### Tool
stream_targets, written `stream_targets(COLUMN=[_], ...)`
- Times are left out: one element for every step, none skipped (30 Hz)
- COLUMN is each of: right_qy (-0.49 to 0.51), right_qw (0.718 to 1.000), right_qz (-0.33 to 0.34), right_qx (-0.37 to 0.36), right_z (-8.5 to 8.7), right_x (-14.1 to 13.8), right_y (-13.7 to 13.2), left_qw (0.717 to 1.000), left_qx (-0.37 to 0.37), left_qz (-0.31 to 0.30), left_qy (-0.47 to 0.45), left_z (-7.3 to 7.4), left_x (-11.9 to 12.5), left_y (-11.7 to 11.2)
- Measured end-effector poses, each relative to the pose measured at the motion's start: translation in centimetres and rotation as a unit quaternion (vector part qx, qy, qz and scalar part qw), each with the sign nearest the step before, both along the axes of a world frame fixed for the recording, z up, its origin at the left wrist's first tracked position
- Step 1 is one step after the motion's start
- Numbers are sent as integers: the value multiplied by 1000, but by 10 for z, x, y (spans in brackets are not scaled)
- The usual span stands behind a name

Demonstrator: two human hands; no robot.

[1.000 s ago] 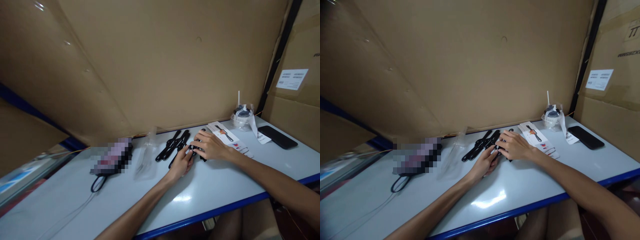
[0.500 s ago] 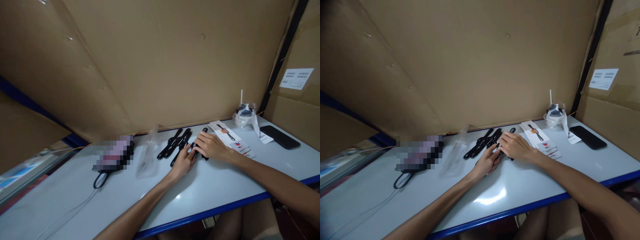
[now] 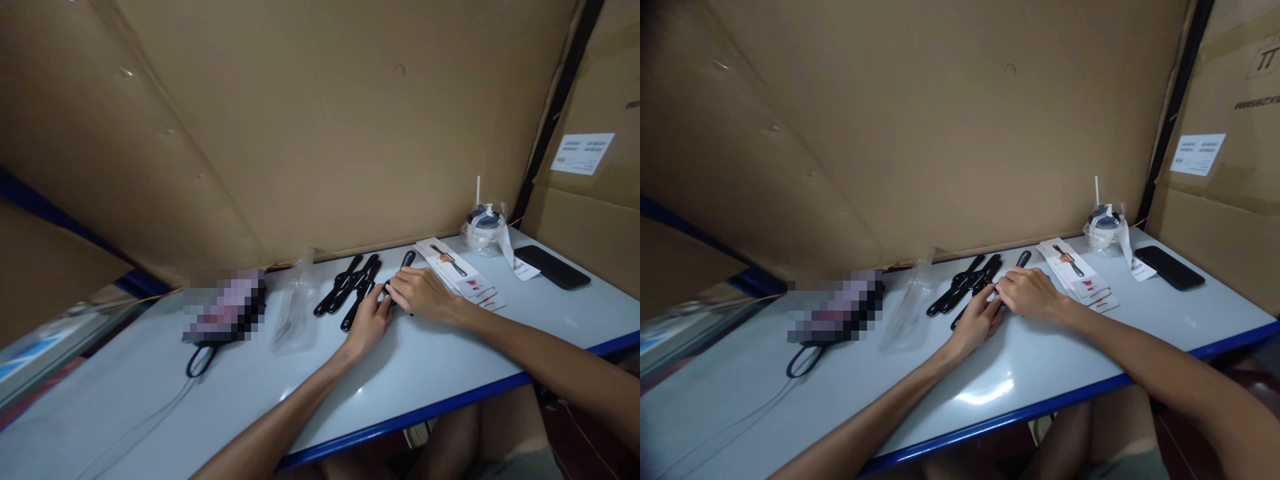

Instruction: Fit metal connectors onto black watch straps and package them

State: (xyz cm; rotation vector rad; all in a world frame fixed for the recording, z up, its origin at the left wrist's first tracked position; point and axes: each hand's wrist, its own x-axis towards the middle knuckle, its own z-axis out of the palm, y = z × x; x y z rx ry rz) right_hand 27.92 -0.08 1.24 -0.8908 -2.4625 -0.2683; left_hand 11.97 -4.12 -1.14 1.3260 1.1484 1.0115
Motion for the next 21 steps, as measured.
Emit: stream_targets(right_qy=[21,51,85,118,144,160,163,154,135,111,85,61,41,25,14,9,10,15,22,27,33], right_qw=[999,997,993,988,983,980,978,978,978,980,981,983,983,983,982,980,978,976,975,974,974], right_qz=[-14,-30,-42,-44,-33,-12,17,46,69,83,88,88,85,83,83,84,84,82,77,69,60], right_qx=[-27,-53,-76,-94,-109,-120,-128,-136,-142,-146,-149,-152,-155,-160,-168,-178,-189,-200,-209,-215,-216], right_z=[0,1,2,3,4,5,7,8,10,12,15,17,20,22,24,26,27,28,27,26,25], right_x=[0,0,1,2,4,6,9,11,13,15,16,18,19,21,22,22,23,22,22,21,19], right_y=[0,0,2,3,5,6,8,9,9,10,9,9,9,9,9,9,10,10,11,11,11], left_qw=[1000,1000,999,998,997,996,995,994,994,993,992,991,989,987,985,983,982,982,982,983,984], left_qx=[-12,-25,-40,-53,-64,-73,-82,-89,-96,-102,-109,-116,-123,-131,-139,-144,-146,-145,-141,-136,-135], left_qz=[-1,-3,-6,-8,-10,-13,-16,-20,-26,-36,-49,-64,-79,-93,-105,-114,-119,-122,-123,-120,-115], left_qy=[-2,-8,-17,-29,-39,-48,-52,-53,-50,-44,-36,-27,-18,-9,0,8,16,23,26,27,26], left_z=[2,5,8,11,14,16,18,19,20,21,21,22,22,23,24,24,25,26,26,27,27], left_x=[0,0,-1,-1,-2,-3,-5,-6,-7,-9,-10,-12,-13,-14,-15,-15,-16,-16,-15,-15,-15], left_y=[-1,-2,-3,-3,-4,-4,-4,-4,-4,-3,-2,-1,1,2,3,3,4,4,4,4,3])
